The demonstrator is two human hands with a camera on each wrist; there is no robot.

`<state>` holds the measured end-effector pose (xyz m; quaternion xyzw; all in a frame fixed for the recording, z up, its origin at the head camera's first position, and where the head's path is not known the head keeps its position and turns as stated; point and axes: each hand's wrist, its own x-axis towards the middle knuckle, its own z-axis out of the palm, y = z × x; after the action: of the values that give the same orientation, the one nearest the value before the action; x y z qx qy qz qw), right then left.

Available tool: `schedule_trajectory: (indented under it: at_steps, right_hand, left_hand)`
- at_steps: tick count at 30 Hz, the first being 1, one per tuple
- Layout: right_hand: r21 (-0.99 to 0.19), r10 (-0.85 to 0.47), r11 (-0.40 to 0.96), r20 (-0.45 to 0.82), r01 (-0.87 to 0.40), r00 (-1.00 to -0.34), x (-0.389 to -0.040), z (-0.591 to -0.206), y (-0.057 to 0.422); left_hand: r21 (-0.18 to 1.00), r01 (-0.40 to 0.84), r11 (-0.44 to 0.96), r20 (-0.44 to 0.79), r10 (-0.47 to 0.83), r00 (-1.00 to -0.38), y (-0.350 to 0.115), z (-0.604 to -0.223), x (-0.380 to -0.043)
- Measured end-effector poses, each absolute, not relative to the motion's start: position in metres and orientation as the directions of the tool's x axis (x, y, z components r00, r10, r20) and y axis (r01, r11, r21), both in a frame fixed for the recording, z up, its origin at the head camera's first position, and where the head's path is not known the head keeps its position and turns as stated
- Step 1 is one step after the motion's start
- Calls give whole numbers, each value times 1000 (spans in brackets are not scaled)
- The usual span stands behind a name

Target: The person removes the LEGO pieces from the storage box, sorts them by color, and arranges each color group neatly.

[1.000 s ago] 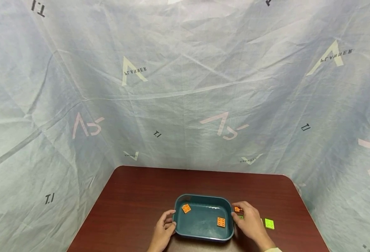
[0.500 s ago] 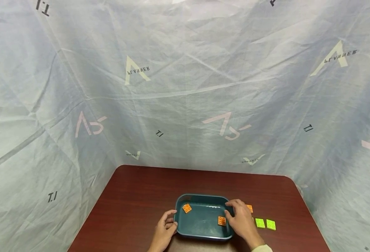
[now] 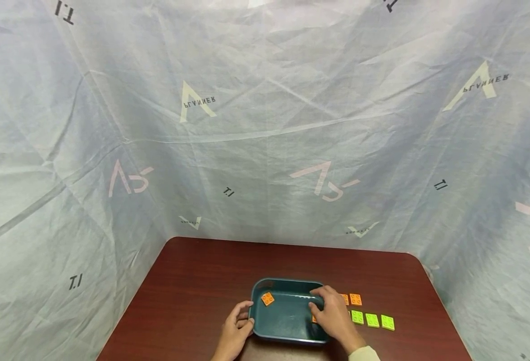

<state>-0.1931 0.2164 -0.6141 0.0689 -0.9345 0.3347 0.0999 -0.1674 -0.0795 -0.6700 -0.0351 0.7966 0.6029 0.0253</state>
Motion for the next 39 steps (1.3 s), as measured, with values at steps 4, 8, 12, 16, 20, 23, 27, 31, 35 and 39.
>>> schedule_trajectory:
  at_steps: [4, 8, 12, 16, 20, 23, 27, 31, 35, 39]
  right_hand:
    - [-625, -69, 760, 194, -178, -979, -196, -619, 205]
    - [-627, -99, 752, 193, -201, -976, -200, -622, 193]
    - [-622, -146, 743, 212, -249, -966, -206, -623, 180]
    - [-626, -175, 728, 222, -278, -959, -211, -625, 168]
    - [-646, -196, 702, 230, -300, -953, -213, -628, 159]
    - [-649, -215, 694, 226, -312, -950, -215, -632, 153]
    - [-657, -232, 690, 194, -302, -953, -218, -636, 146]
    - [-671, -239, 681, 176, -294, -955, -221, -636, 137]
    - [-665, -233, 688, 178, -291, -956, -225, -638, 127]
    - [-665, -233, 692, 160, -279, -959, -228, -642, 118]
  left_hand:
    - [964, -77, 255, -77, -11, -997, -80, -670, -167]
    - [972, -64, 226, -65, 0, -998, -80, -670, -167]
    - [974, -54, 218, -54, -4, -999, -81, -671, -168]
    - [974, -40, 224, -38, -13, -999, -81, -672, -168]
    - [970, -37, 239, -35, -14, -999, -81, -672, -167]
    - [969, -46, 242, -44, -14, -999, -81, -673, -168]
    - [967, -54, 249, -51, -19, -999, -83, -675, -167]
    - [963, -43, 265, -39, -23, -999, -84, -676, -167]
    - [962, -50, 269, -47, -18, -999, -84, -675, -167]
    - [963, -62, 263, -61, -13, -998, -83, -674, -168]
